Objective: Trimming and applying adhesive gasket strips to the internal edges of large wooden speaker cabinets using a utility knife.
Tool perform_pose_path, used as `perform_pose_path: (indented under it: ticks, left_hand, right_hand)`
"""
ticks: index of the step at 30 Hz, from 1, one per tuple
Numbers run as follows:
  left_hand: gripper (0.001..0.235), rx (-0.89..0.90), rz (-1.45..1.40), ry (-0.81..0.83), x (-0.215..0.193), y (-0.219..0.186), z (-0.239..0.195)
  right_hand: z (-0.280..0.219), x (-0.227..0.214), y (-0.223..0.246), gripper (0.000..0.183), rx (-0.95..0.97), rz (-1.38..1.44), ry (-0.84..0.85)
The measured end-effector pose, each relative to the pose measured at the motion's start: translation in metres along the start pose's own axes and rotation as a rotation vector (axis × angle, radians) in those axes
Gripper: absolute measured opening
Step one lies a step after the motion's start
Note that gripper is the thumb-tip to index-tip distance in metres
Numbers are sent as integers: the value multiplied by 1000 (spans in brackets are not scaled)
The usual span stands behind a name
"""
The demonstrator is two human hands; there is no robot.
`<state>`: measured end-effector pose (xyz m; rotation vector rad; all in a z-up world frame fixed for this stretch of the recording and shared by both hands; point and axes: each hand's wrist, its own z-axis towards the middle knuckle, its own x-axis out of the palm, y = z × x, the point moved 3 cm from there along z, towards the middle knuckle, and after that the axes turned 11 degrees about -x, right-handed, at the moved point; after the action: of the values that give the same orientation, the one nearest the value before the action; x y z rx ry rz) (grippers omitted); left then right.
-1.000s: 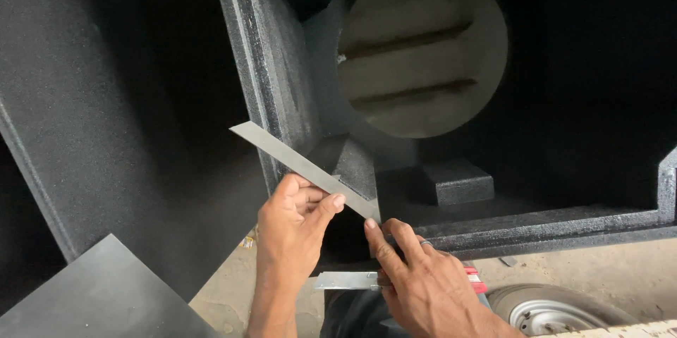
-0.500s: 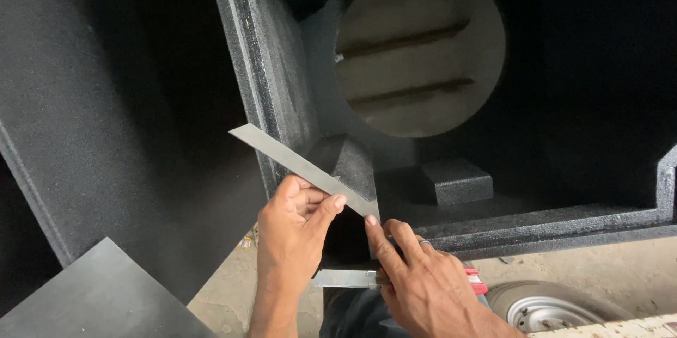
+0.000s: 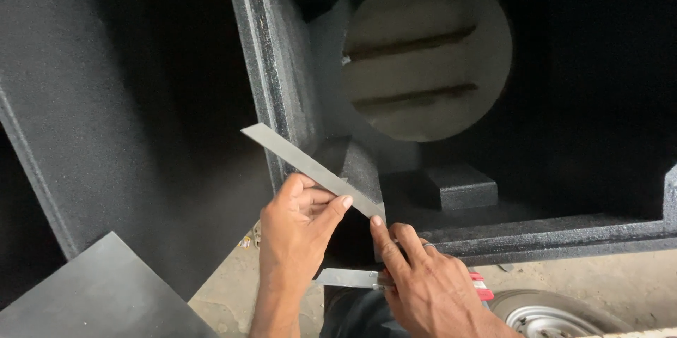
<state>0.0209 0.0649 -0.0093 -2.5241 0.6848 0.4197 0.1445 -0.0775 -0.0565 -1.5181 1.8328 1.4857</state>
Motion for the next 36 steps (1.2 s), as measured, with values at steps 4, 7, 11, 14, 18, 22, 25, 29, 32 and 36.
perform_pose_path:
  ticks: [4,7,11,14,18,22,25,29,32,36]
  left_hand:
    - [17,-1,97,-47,-4,-3,-3]
    - [19,85,131,-112,-6,1,3]
    - [28,161,189,-152,-7,5,11]
    - [26,178,205,-164,-6,5,13]
    - [28,160,210,-186,-6,9,17]
    - [28,200,213,-192,-4,13,19]
    - [29,234,207,-212,-4,16,21]
    - [27,258,196,-207,-3,16,21]
    - [26,296,184,-215,-4,17,21]
    - [28,252,191,-203,-4,18,22]
  right_hand:
    - [2,5,-2,90,26,55,79]
    - [2,5,-1,84,39,108,137]
    - [3,5,-2,87,14,120,147]
    - [5,5,-2,91,-1,120,169]
    - [3,9,-2,93,-4,114,141]
    - [2,13,-3,95,-4,99,172]
    - [1,18,-4,95,-3,101,196]
    - [0,16,-4,96,0,71,92]
    - [0,15,-5,95,3,104,140]
    - [0,14,-5,93,-11,91,97]
